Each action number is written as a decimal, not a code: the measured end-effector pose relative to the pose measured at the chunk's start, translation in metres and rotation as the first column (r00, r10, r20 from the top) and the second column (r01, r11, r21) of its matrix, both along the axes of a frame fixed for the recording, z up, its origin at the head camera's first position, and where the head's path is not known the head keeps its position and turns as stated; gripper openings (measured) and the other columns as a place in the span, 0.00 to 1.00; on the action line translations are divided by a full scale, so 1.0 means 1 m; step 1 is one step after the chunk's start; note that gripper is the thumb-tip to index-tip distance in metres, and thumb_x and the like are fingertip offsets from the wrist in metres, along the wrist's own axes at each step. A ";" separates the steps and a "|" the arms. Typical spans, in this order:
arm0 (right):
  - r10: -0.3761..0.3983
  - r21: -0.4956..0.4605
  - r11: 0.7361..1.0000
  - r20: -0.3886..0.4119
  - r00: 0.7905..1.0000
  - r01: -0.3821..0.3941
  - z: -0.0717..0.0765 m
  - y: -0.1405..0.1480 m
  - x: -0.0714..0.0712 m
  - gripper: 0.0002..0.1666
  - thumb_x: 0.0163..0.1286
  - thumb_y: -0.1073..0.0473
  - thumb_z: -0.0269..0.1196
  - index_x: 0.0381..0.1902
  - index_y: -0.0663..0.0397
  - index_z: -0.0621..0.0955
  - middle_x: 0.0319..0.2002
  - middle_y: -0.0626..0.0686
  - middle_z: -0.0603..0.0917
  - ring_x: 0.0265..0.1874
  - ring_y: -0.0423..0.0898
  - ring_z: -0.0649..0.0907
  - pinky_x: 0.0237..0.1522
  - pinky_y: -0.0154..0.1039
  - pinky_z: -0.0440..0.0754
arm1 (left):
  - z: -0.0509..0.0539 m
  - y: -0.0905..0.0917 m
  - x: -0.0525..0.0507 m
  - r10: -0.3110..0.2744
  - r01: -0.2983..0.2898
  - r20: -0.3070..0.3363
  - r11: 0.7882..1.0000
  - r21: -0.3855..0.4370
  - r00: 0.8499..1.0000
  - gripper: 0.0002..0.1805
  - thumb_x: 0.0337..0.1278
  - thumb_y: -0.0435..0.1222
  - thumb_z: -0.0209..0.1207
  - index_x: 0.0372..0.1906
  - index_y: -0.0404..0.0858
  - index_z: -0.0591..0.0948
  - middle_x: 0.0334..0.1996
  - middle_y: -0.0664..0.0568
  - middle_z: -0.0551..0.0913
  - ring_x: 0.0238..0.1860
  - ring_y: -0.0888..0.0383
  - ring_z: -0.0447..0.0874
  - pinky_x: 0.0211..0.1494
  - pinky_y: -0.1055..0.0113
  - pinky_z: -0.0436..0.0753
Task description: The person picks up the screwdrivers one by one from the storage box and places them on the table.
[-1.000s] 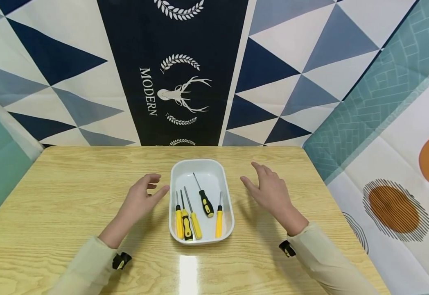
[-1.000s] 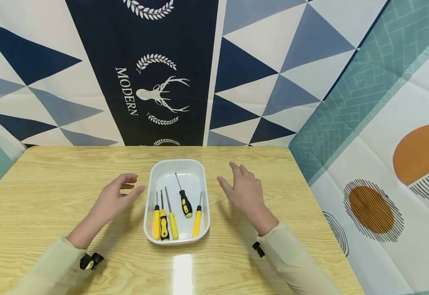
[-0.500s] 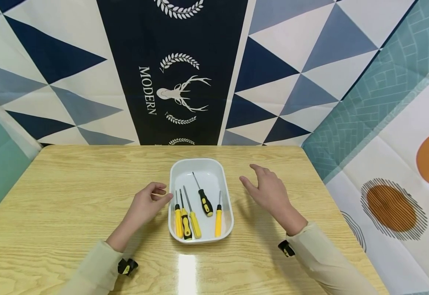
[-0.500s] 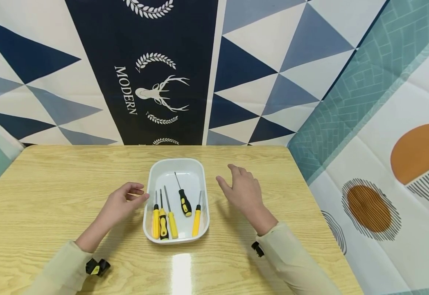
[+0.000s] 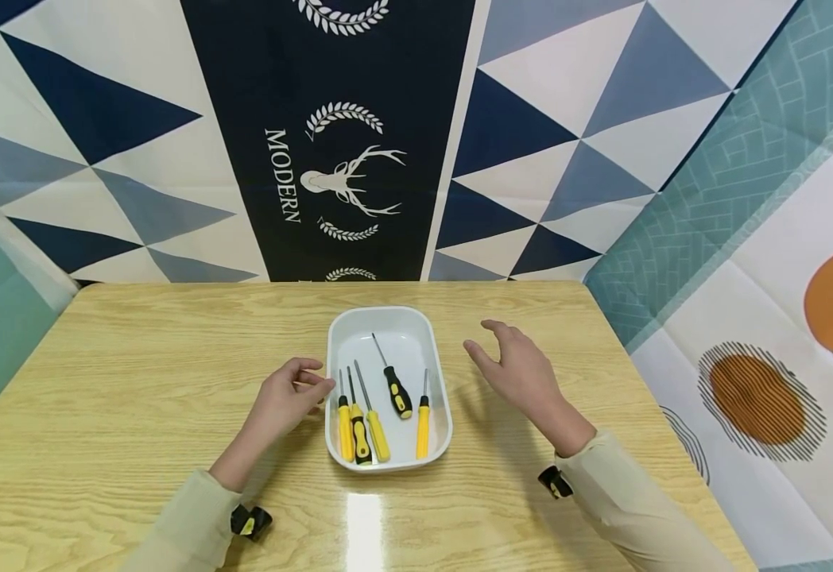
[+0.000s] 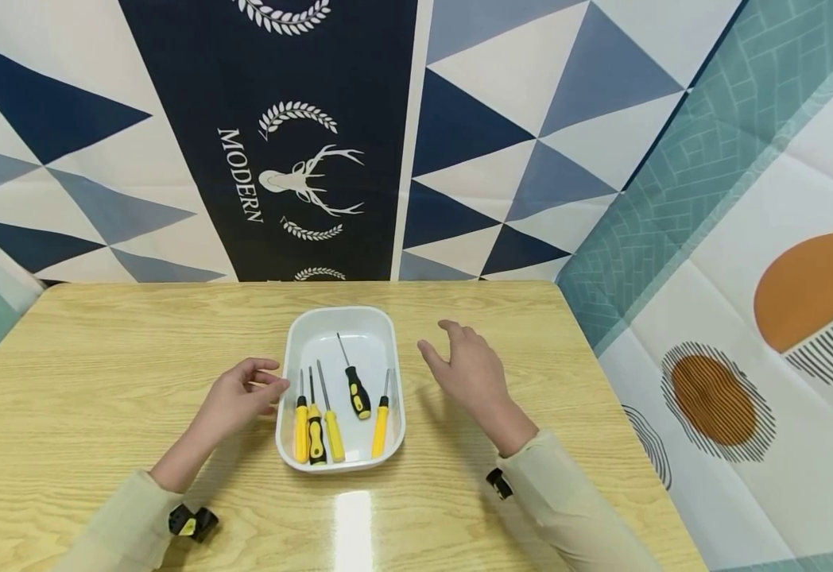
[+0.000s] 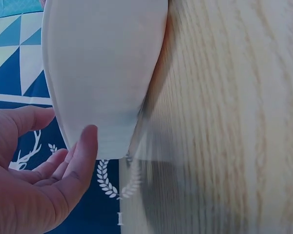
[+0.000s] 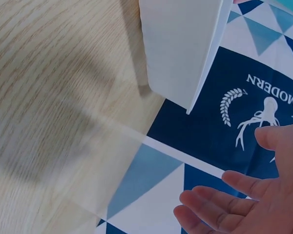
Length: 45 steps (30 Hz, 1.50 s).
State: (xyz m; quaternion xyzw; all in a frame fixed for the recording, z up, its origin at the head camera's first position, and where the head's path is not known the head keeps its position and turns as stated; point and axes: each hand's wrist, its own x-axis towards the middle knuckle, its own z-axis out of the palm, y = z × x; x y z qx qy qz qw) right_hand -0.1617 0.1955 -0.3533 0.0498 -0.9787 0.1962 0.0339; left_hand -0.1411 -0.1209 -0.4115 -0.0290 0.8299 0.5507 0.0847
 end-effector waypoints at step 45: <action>0.082 -0.115 0.991 0.078 0.994 -0.073 -0.001 -0.017 0.007 0.29 0.69 0.42 0.54 0.58 0.55 0.74 0.49 0.61 0.81 0.44 0.55 0.82 0.44 0.49 0.83 | -0.005 0.006 -0.004 0.045 -0.054 0.097 0.995 0.086 0.994 0.22 0.60 0.34 0.58 0.59 0.34 0.71 0.43 0.42 0.75 0.30 0.59 0.82 0.32 0.65 0.88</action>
